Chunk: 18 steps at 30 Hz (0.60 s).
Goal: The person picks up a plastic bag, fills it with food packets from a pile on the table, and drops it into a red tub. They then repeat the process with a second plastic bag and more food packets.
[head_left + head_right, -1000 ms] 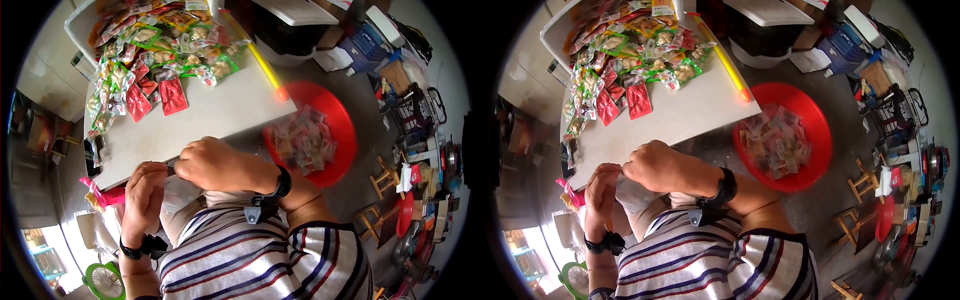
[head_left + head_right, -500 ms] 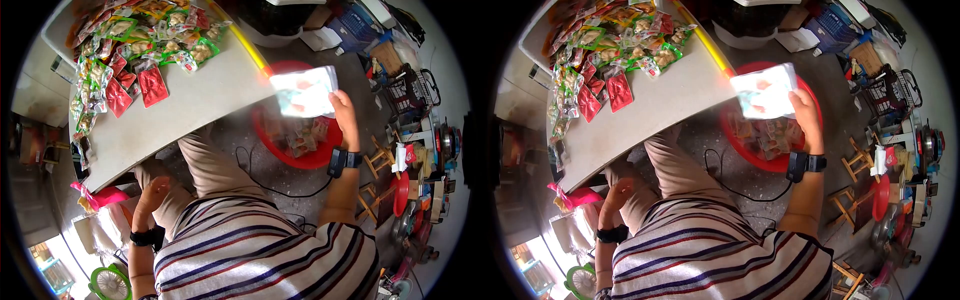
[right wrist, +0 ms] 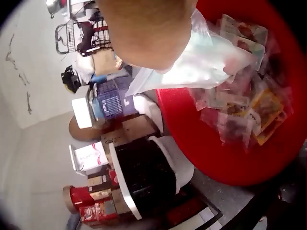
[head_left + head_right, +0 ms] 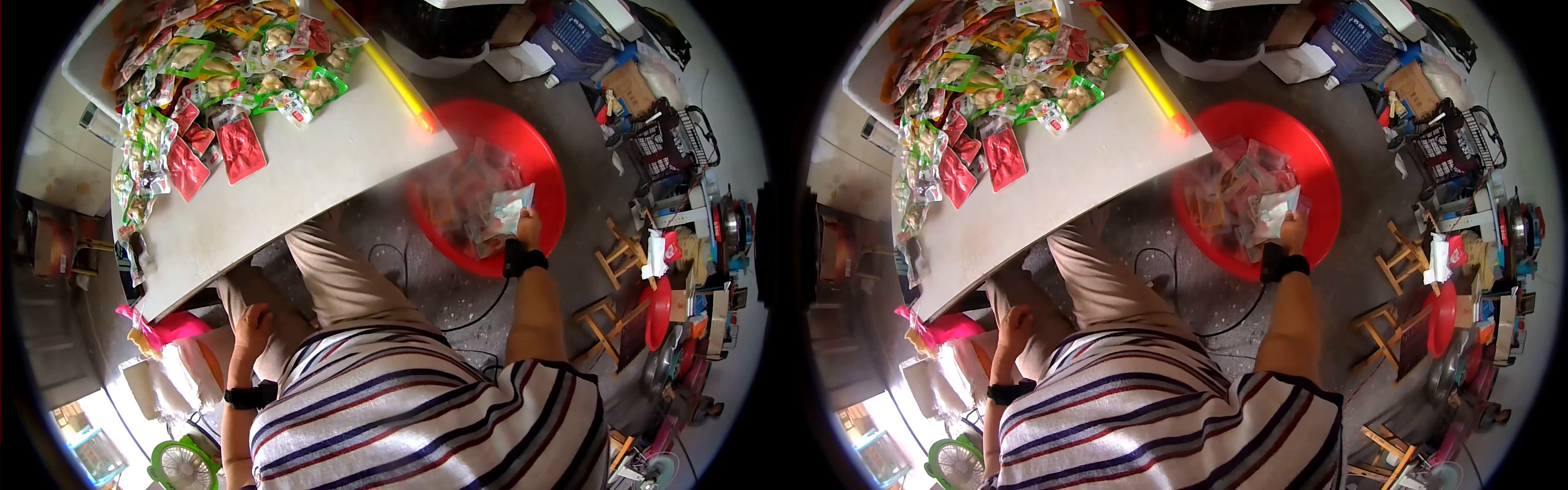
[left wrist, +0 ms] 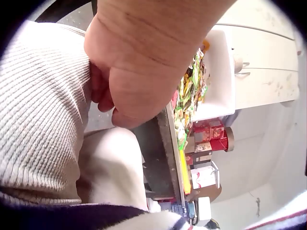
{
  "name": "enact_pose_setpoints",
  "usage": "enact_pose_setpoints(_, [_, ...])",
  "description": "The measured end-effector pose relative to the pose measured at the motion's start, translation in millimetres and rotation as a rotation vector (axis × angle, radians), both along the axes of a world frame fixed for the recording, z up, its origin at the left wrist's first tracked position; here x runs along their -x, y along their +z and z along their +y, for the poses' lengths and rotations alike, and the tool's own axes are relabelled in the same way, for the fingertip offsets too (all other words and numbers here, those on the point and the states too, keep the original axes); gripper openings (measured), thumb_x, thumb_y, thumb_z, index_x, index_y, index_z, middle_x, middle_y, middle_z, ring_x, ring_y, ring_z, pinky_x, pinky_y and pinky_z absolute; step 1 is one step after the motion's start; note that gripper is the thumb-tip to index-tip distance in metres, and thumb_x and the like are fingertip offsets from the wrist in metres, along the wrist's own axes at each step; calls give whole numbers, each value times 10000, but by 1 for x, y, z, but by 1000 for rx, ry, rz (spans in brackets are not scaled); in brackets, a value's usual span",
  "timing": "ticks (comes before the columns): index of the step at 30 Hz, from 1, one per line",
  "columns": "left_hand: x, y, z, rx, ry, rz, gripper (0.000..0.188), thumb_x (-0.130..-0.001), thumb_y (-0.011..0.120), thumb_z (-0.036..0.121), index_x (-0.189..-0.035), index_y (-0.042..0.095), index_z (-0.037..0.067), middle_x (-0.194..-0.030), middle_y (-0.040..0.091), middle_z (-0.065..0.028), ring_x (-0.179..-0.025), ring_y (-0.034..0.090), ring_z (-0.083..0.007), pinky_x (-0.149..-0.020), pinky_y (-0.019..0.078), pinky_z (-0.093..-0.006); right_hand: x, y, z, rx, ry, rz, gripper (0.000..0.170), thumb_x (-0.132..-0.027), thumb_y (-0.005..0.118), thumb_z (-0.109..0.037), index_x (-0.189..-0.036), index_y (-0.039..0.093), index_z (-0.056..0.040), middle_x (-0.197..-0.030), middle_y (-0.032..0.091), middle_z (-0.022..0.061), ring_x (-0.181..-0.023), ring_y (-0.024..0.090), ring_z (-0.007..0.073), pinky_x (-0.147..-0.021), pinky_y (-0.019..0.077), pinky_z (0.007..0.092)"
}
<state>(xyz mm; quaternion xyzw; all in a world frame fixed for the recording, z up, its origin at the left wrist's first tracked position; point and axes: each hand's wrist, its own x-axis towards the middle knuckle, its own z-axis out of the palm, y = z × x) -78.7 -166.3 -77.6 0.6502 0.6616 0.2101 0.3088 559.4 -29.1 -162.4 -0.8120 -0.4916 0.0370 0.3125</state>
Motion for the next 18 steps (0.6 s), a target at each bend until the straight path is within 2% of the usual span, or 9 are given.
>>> enact_pose_setpoints(3, [-2, 5, -1, 8, 5, 15, 194, -711, 556, 96, -891, 522, 36, -804, 546, -128, -741, 533, -251, -640, 428, -314, -42, -90, 10, -136, 32, -301, 225, -747, 495, -201, -792, 555, 11, -723, 559, 207, -724, 535, 355, -666, 417, 395])
enact_pose_setpoints(5, [-2, 6, -2, -4, -2, 24, 190, -714, 555, 88, -892, 519, 33, -778, 538, -113, -706, 524, -222, -618, 421, -296, -42, -91, 12, 48, 131, -590, 239, -727, 526, -229, -823, 565, -13, -736, 559, 206, -748, 542, 334, -659, 426, 376])
enact_pose_setpoints(6, [-1, 5, -3, -20, -9, 29, 185, -719, 553, 81, -894, 517, 30, -753, 532, -99, -676, 515, -192, -598, 414, -280, -28, -62, 7, 296, 225, -749, 255, -712, 538, -241, -832, 568, -19, -763, 560, 206, -781, 540, 331, -680, 426, 371])
enact_pose_setpoints(8, [0, 7, -4, -23, -4, 10, 185, -719, 555, 71, -895, 516, 27, -746, 531, -98, -669, 515, -187, -596, 413, -273, -21, -52, -7, 336, 319, -748, 301, -689, 550, -257, -877, 560, -22, -824, 557, 208, -860, 522, 330, -739, 409, 363])
enact_pose_setpoints(9, [-1, 8, -5, -11, 11, -15, 190, -714, 558, 69, -894, 518, 27, -763, 537, -112, -692, 525, -211, -614, 419, -281, -28, -65, -15, 129, 315, -589, 334, -681, 549, -261, -914, 549, -20, -859, 553, 211, -906, 506, 332, -778, 394, 359])
enact_pose_setpoints(11, [1, 7, -6, 18, 46, -62, 194, -710, 561, 64, -895, 520, 24, -781, 545, -126, -716, 535, -235, -628, 425, -288, -25, -62, -27, 170, 335, -395, 391, -684, 532, -259, -988, 512, -13, -922, 543, 206, -970, 477, 336, -840, 362, 347])
enact_pose_setpoints(13, [5, 4, -9, 56, 86, -107, 192, -712, 559, 58, -897, 521, 21, -784, 547, -128, -717, 537, -234, -621, 426, -284, -1, -20, -37, 665, 379, -328, 435, -706, 501, -249, -1063, 461, -2, -979, 531, 189, -1009, 451, 340, -887, 329, 331])
enact_pose_setpoints(15, [0, 14, -7, 39, 116, -101, 191, -716, 560, 64, -898, 522, 19, -788, 550, -124, -718, 542, -227, -614, 427, -287, -11, -35, -34, 439, 419, -246, 446, -706, 508, -232, -1083, 443, -2, -985, 540, 154, -995, 456, 342, -880, 337, 338])
enact_pose_setpoints(18, [10, 9, -8, 20, 207, -97, 175, -734, 551, 73, -902, 537, 26, -771, 563, -96, -727, 554, -192, -628, 438, -276, 19, -15, -10, 222, 432, -518, 375, -708, 529, -197, -1036, 485, -20, -927, 558, 112, -893, 504, 296, -816, 385, 339])
